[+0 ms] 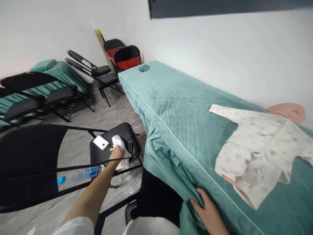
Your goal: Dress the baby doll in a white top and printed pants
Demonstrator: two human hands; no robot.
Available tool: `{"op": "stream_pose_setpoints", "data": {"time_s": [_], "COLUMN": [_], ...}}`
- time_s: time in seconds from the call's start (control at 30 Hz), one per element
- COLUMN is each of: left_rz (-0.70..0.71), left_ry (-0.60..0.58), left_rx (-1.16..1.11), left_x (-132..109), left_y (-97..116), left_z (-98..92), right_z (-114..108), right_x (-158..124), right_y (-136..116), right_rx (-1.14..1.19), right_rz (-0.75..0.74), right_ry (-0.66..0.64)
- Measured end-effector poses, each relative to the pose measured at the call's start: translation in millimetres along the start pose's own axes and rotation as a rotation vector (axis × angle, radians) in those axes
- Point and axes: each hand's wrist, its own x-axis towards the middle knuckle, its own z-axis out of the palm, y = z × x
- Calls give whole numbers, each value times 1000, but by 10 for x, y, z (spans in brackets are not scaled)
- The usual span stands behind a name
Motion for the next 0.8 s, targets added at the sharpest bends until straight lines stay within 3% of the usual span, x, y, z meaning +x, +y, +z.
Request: {"op": "stream_pose_setpoints", "data": {"time_s": [0.23, 0.5, 0.8], "left_rz": [42, -17, 4], "left_ry": [16, 85, 137], "left_rx": [4, 41, 106], "left_x": [80, 129, 133], "left_y": [-3, -10, -52], "left_z": [40, 240, 299], "right_z": [95, 138, 175], "right_x": [-104, -69, -96], "right_y": [172, 532, 520], "right_rx": [67, 97, 160], "right_rz": [22, -40, -43], "right_ry": [-123, -64, -86]}}
